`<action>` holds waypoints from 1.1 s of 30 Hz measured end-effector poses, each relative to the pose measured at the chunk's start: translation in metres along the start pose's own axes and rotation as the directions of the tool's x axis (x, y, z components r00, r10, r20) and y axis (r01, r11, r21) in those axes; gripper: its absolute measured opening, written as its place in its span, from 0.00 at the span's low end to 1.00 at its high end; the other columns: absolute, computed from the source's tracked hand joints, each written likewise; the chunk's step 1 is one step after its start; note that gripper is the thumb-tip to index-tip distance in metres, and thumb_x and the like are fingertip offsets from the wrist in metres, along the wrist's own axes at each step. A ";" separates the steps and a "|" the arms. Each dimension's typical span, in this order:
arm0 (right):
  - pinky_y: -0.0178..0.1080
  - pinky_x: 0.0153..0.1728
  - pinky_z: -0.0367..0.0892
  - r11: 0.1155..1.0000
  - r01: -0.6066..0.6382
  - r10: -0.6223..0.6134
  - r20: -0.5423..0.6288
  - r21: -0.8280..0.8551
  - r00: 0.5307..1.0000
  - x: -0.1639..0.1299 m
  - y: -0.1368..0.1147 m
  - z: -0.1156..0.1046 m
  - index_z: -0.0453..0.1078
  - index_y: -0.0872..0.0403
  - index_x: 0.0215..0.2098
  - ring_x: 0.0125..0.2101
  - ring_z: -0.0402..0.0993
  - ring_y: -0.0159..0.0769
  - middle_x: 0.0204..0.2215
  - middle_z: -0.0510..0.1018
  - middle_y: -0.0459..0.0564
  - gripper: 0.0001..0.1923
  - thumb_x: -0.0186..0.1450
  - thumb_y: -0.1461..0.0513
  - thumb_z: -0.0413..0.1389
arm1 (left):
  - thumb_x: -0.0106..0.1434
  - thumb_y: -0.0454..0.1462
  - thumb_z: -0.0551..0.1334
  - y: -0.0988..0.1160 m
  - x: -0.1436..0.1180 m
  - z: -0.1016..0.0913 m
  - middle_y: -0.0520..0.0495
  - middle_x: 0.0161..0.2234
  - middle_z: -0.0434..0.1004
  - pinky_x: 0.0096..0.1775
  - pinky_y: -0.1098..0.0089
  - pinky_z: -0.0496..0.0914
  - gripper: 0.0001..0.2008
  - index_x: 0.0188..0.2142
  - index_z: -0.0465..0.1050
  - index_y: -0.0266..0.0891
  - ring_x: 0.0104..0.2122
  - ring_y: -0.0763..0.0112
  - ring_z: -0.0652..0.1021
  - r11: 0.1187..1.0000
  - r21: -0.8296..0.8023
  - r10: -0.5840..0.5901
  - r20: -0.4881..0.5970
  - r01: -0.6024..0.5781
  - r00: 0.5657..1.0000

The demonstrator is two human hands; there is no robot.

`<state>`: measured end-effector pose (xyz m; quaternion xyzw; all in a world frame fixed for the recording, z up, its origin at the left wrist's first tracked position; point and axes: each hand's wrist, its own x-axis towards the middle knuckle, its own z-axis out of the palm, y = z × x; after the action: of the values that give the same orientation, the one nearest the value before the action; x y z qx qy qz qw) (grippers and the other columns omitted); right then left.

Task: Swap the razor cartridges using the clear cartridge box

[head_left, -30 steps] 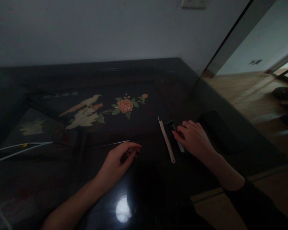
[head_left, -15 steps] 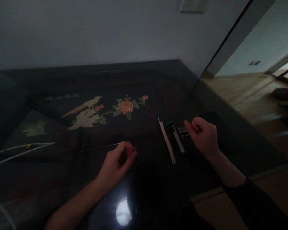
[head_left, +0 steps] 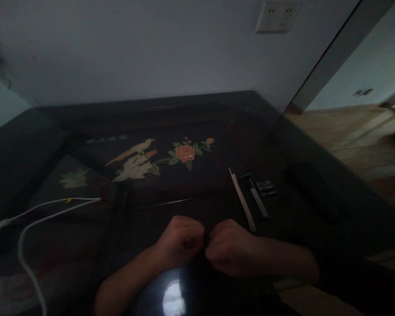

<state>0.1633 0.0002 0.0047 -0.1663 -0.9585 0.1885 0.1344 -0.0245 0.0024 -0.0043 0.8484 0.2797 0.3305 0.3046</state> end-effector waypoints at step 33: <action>0.39 0.25 0.55 1.000 0.002 -0.001 -0.038 0.007 0.999 -0.012 0.007 0.011 0.67 0.52 0.24 0.23 0.67 0.33 0.20 0.77 0.44 0.09 0.61 0.67 0.53 | 0.63 0.27 0.50 0.009 0.000 0.002 0.53 0.14 0.65 0.20 0.67 0.52 0.17 0.19 0.57 0.41 0.16 0.74 0.64 0.953 0.177 0.221 0.154 -0.247 0.963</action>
<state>0.1728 -0.0014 -0.0109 -0.1686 -0.9553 0.1887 0.1531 -0.0203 -0.0041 0.0011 0.9213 0.1872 0.2784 0.1964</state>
